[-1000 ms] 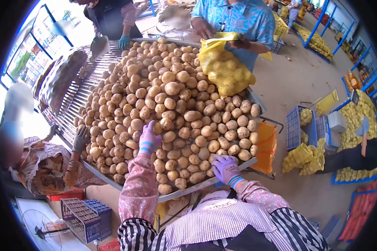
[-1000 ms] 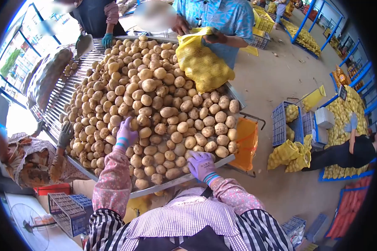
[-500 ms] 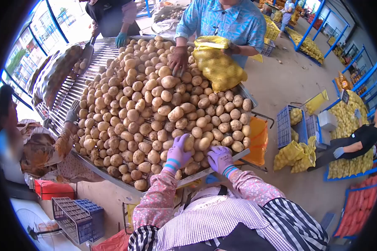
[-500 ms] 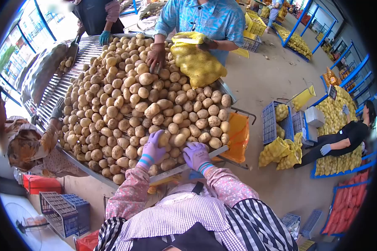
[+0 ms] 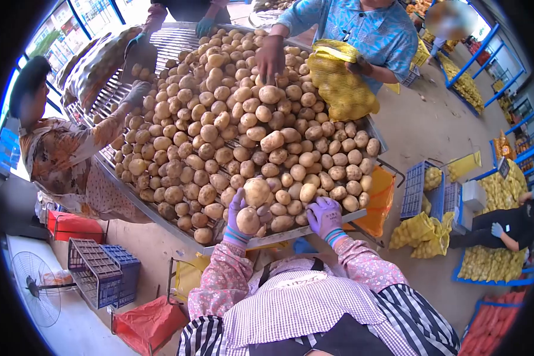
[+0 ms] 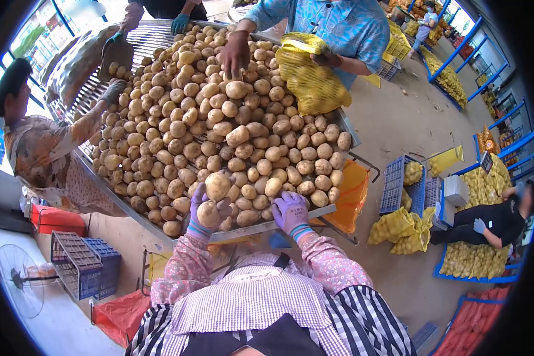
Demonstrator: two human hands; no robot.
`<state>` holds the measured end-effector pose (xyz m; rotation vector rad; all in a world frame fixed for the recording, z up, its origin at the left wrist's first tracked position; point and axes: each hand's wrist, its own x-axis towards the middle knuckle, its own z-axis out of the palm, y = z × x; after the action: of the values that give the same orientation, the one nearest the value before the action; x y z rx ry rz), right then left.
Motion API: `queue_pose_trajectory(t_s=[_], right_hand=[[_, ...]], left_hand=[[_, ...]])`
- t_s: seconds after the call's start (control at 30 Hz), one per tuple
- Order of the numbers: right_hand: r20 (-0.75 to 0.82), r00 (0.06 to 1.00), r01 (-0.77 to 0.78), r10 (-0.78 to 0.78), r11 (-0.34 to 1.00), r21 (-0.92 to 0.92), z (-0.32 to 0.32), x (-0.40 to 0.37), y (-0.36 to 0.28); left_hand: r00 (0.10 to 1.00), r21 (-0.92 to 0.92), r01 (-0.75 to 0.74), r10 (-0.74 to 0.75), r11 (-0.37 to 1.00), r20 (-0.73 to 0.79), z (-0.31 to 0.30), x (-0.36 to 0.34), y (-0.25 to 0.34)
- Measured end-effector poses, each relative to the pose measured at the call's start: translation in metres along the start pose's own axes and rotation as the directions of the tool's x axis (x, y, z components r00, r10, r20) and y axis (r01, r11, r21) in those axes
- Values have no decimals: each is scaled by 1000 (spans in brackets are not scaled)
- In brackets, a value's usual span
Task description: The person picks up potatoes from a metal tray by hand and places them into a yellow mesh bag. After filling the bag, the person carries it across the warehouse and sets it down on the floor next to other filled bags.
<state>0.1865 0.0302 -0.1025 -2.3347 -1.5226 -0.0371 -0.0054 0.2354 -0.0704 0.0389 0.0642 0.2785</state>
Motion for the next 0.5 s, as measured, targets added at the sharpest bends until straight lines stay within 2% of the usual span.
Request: queue_pose_trajectory(t_s=[0.1, 0.13, 0.17, 0.2, 0.27, 0.33, 0.4, 0.43, 0.5], right_hand=[[12, 1000, -13, 13, 1000, 11, -1, 1, 0], [19, 1000, -10, 10, 1000, 9, 1, -1, 2], [-53, 998, -10, 14, 998, 67, 3, -2, 3], [-125, 992, -7, 23, 992, 127, 6, -3, 5], [-75, 995, -45, 61, 979, 199, 8, -1, 13], [-186, 981, 29, 59, 898, 440, 5, 10, 18], [-262, 964, 151, -48, 908, 391, -5, 45, 25], [-326, 941, 209, -91, 913, 349, -10, 73, 26], [-292, 952, 179, -88, 936, 302, -9, 133, 34]], left_hand=[[998, -92, 24, -18, 995, 65, 0, 4, -2], [997, -171, -26, 14, 985, -71, -2, 2, -3], [977, -240, -88, 37, 967, -209, -3, -2, -4], [976, -244, -94, 41, 965, -213, 1, -7, -4], [957, -276, -139, 57, 951, -286, 10, -22, -7], [944, -234, -196, 118, 952, -307, 1, -39, -6], [919, -128, -265, 210, 956, -334, -1, -54, -6], [905, -157, -291, 219, 944, -365, -6, -59, -6], [895, -154, -317, 241, 936, -375, -9, -66, -8]])
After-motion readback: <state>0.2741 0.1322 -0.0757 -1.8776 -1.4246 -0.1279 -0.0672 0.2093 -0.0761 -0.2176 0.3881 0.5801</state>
